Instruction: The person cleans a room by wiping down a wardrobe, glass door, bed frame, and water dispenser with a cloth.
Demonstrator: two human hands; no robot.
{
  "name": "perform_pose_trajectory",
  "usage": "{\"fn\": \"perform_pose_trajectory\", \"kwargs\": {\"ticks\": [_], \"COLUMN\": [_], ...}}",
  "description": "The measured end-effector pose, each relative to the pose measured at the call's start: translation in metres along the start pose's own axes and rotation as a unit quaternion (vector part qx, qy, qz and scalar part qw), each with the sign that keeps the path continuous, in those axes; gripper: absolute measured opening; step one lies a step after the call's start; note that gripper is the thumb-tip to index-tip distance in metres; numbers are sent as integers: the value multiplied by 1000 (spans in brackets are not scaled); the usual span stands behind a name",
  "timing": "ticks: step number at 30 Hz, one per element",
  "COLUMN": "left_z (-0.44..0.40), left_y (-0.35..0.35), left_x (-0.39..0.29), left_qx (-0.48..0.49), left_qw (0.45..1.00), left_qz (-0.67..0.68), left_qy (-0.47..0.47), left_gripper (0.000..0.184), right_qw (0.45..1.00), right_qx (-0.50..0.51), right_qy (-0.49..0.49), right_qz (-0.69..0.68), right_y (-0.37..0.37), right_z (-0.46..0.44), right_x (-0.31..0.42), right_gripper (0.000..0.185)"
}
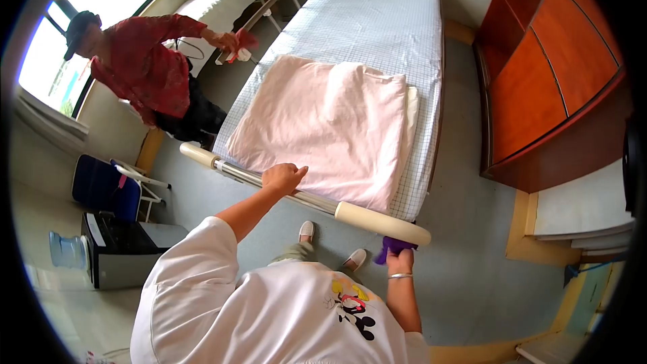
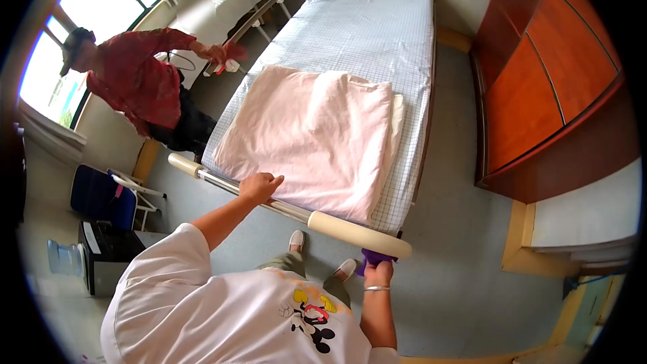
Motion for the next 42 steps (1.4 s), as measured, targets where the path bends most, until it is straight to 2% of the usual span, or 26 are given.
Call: {"fn": "perform_pose_trajectory", "kwargs": {"ticks": [1, 3, 5, 6, 7, 8, 10, 11, 12, 13, 15, 16, 22, 25, 28, 29, 31, 32, 33, 34, 35, 37, 39, 40, 41, 42], "left_z": [1, 2, 3, -4, 4, 3, 3, 0, 1, 1, 2, 1, 4, 6, 6, 7, 8, 8, 8, 9, 10, 11, 10, 8, 7, 7], "left_y": [3, 1, -1, 5, -3, -3, -5, -2, -2, -2, -2, -4, -3, -3, 1, -1, 0, 0, 1, 1, 1, 2, 5, 4, 6, 8], "left_x": [-1, 1, 0, 6, 1, 2, 4, 6, 6, 6, 6, 8, 11, 12, 15, 15, 15, 15, 16, 17, 17, 19, 19, 21, 21, 20], "left_qx": [-4, -54, -65, -91, -67, -60, -60, -50, -59, -54, -70, -74, -73, -109, -143, -156, -149, -153, -159, -160, -169, -184, -215, -217, -220, -222], "left_qw": [1000, 997, 997, 996, 996, 997, 997, 998, 998, 998, 997, 997, 996, 992, 986, 983, 982, 982, 981, 980, 977, 972, 967, 967, 966, 965], "left_qz": [3, 52, 30, 11, 49, 30, 24, 27, 21, 16, 5, 8, 42, 57, 78, 78, 94, 95, 95, 98, 109, 122, 104, 106, 110, 115], "left_qy": [-9, -12, -19, -13, -21, -34, -38, -30, -26, -21, -12, -18, 4, 31, 44, 55, 63, 64, 64, 66, 71, 76, 83, 82, 80, 80], "left_gripper": [44, 42, 40, 39, 38, 36, 34, 34, 35, 35, 36, 36, 34, 33, 33, 33, 34, 34, 34, 34, 33, 32, 31, 31, 31, 30], "right_qw": [1000, 987, 972, 958, 917, 923, 897, 888, 850, 886, 881, 925, 870, 883, 906, 900, 767, 764, 573, 343, 264, 186, 98, 135, 134, 135], "right_qx": [1, 6, 16, 46, 77, 128, 8, 60, 70, 59, 119, 95, 200, 160, 124, 97, 156, 155, 210, 249, 290, 278, 246, 247, 245, 271], "right_qy": [2, -119, -165, -228, -293, -272, -223, -263, -273, -222, -225, -158, -183, -166, -149, -173, -347, -351, -490, -594, -617, -590, -665, -619, -618, -566], "right_qz": [14, 105, 165, 166, 259, 241, 382, 372, 445, 402, 398, 332, 411, 408, 377, 388, 517, 518, 622, 684, 683, 735, 698, 734, 735, 766], "right_y": [7, 27, 27, 35, 36, 9, 8, 13, 21, 25, 41, 57, -21, 26, 42, 52, 55, 64, 87, 101, 105, 102, 123, 134, 143, 151], "right_z": [8, 28, 32, 46, 50, 4, -30, -33, -33, -35, -11, 9, -54, 66, 125, 150, 172, 181, 198, 208, 194, 155, 159, 165, 169, 170], "right_x": [0, 10, 4, 1, 0, -6, 5, 7, 10, 9, 8, 8, 18, 26, 52, 61, 86, 89, 87, 81, 76, 54, 24, 21, 18, 17], "right_gripper": [20, 20, 23, 24, 23, 23, 27, 36, 35, 35, 35, 27, 27, 31, 29, 30, 29, 29, 30, 30, 31, 33, 44, 64, 64, 68]}}
Point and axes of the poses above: each hand's wrist, its own z-axis away from the middle knuckle, its own y-axis out of the palm, x = y × z, the point moved 3 cm from there along -z, towards the middle knuckle, and after that the axes turned 1 degree about -z, right-handed, at the moved point
